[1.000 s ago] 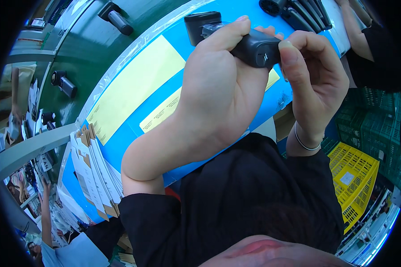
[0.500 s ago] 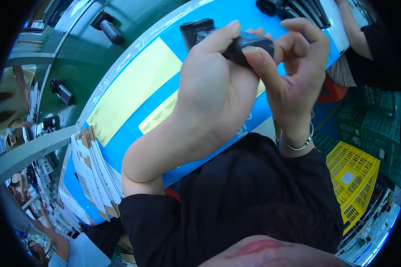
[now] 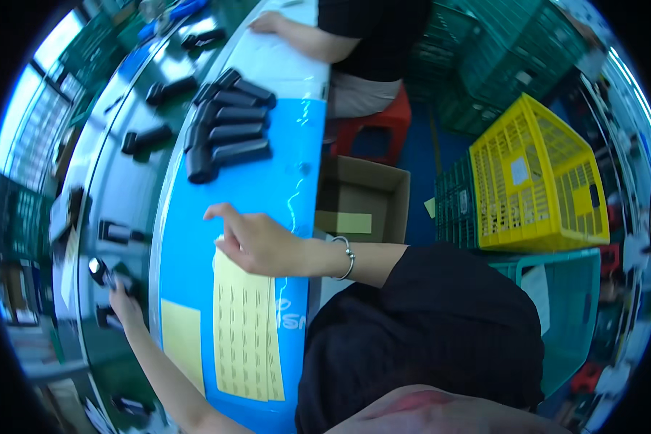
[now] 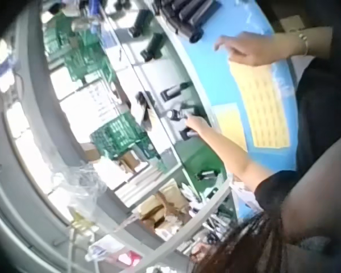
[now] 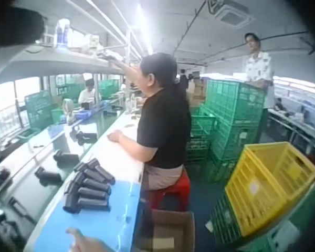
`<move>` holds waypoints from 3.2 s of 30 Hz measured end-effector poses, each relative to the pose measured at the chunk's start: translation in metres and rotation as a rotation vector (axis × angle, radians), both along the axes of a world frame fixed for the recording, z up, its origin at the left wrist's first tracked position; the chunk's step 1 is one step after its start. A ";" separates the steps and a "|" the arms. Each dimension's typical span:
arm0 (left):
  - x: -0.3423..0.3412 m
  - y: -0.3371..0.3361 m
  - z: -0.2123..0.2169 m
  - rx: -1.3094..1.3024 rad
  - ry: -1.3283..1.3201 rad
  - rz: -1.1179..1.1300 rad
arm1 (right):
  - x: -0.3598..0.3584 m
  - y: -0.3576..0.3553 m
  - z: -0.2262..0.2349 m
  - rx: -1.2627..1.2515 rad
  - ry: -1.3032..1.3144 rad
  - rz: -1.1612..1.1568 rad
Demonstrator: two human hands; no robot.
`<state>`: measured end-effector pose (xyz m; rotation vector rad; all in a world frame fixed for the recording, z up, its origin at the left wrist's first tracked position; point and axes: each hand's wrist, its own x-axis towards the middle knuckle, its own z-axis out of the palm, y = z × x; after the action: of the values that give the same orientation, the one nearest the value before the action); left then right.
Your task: The person picks up handheld fans, peels adhesive labels from a sheet, and applies them onto the bottom of each fan by hand. The person sets the labeled fans on the worktable and inserts a fan into a plastic bag.
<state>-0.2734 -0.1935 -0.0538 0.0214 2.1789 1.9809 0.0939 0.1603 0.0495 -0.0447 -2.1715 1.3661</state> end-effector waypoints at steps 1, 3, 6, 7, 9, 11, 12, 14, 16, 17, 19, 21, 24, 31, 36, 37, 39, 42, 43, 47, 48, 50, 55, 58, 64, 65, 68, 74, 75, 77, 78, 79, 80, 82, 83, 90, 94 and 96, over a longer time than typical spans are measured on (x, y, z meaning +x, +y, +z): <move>0.004 0.018 -0.003 -0.331 0.189 0.074 | 0.006 0.008 -0.004 0.044 -0.036 -0.010; 0.025 0.043 0.012 -1.000 0.579 0.210 | 0.016 0.019 -0.006 0.080 -0.126 -0.009; 0.047 0.063 0.038 -1.505 0.849 0.373 | 0.024 0.026 -0.005 0.099 -0.131 -0.011; 0.051 0.065 0.040 -1.500 0.790 0.318 | 0.025 0.025 -0.004 0.098 -0.120 -0.023; 0.051 0.062 0.034 -1.457 0.616 0.197 | 0.026 0.021 -0.005 0.143 -0.211 0.039; 0.051 0.047 0.033 -1.399 0.483 0.137 | 0.020 0.008 -0.030 0.323 -0.127 0.030; 0.049 0.044 0.035 -1.354 0.449 0.123 | 0.020 0.004 -0.038 0.513 -0.048 0.055; 0.042 0.042 0.035 -1.167 0.383 0.092 | 0.025 0.004 -0.037 0.597 -0.232 0.091; 0.036 0.042 0.036 -0.808 0.293 0.056 | 0.027 0.006 -0.042 0.673 -0.419 0.136; 0.036 0.044 0.040 -0.563 0.240 0.024 | 0.026 0.009 -0.050 0.660 -0.384 0.127; 0.037 0.049 0.046 -0.096 0.140 -0.051 | 0.023 0.012 -0.058 0.639 -0.359 0.101; 0.046 0.050 0.056 0.326 0.044 -0.217 | 0.021 0.019 -0.059 0.669 -0.378 0.055; 0.059 0.045 0.077 0.798 -0.148 -0.730 | 0.012 0.021 -0.061 0.692 -0.372 0.020; 0.288 0.186 0.115 0.489 -0.094 -0.486 | 0.009 0.024 -0.065 0.718 -0.415 -0.016; 0.305 0.205 0.077 0.410 0.042 -0.668 | 0.019 0.038 -0.055 0.753 -0.451 -0.038; 0.311 0.207 0.074 0.397 0.077 -0.623 | 0.020 0.039 -0.055 0.756 -0.450 -0.042; 0.303 0.199 0.068 0.385 0.056 -0.611 | 0.017 0.036 -0.051 0.769 -0.440 -0.023; 0.302 0.189 0.071 0.392 0.010 -0.539 | 0.015 0.033 -0.049 0.713 -0.341 0.012; 0.301 0.190 0.065 0.427 -0.009 -0.505 | 0.014 0.037 -0.054 0.670 -0.290 0.023; 0.301 0.203 0.048 0.444 -0.082 -0.473 | 0.031 0.063 -0.048 0.321 0.054 -0.126; 0.305 0.203 0.051 0.402 -0.066 -0.432 | 0.034 0.063 -0.041 0.362 0.052 -0.223; 0.313 0.199 0.064 0.451 -0.081 -0.347 | 0.030 0.059 -0.031 0.223 0.081 -0.230; 0.305 0.199 0.063 0.616 -0.111 -0.304 | 0.021 0.038 -0.013 0.152 -0.077 -0.082; 0.304 0.197 0.065 0.627 -0.114 -0.260 | 0.013 0.024 -0.018 0.192 -0.197 -0.002; 0.298 0.196 0.060 0.705 -0.116 -0.231 | -0.022 0.007 -0.025 0.237 -0.205 0.033; 0.299 0.196 0.061 0.714 -0.120 -0.222 | -0.028 0.004 -0.026 0.259 -0.183 0.024; 0.297 0.193 0.060 0.711 -0.137 -0.232 | -0.039 -0.001 -0.033 0.363 -0.202 0.034; 0.299 0.195 0.056 0.693 -0.138 -0.245 | -0.040 -0.012 -0.037 0.480 -0.183 -0.027; 0.299 0.195 0.054 0.688 -0.140 -0.250 | -0.040 -0.013 -0.037 0.477 -0.180 -0.019; 0.299 0.194 0.055 0.682 -0.149 -0.245 | -0.040 -0.014 -0.037 0.460 -0.206 -0.020; 0.299 0.194 0.056 0.679 -0.160 -0.245 | -0.041 -0.015 -0.037 0.457 -0.203 -0.017; 0.301 0.195 0.059 0.659 -0.169 -0.216 | -0.041 -0.015 -0.037 0.493 -0.230 -0.001; 0.301 0.195 0.059 0.658 -0.170 -0.217 | -0.041 -0.015 -0.036 0.530 -0.257 0.014; 0.300 0.194 0.058 0.669 -0.159 -0.215 | -0.041 -0.018 -0.035 0.634 -0.238 0.021; 0.300 0.194 0.058 0.668 -0.163 -0.216 | -0.040 -0.020 -0.034 0.740 -0.218 0.030; 0.298 0.195 0.057 0.689 -0.167 -0.180 | -0.040 -0.016 -0.041 0.732 -0.206 0.024; 0.296 0.194 0.054 0.698 -0.156 -0.164 | -0.045 0.003 -0.032 0.441 -0.187 0.100; 0.295 0.193 0.056 0.703 -0.150 -0.165 | -0.046 0.016 -0.032 0.351 -0.181 0.096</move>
<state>0.0220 -0.0001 0.0019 0.1422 1.2567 2.4354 0.0481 0.1768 0.0178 0.0732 -2.5668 1.0446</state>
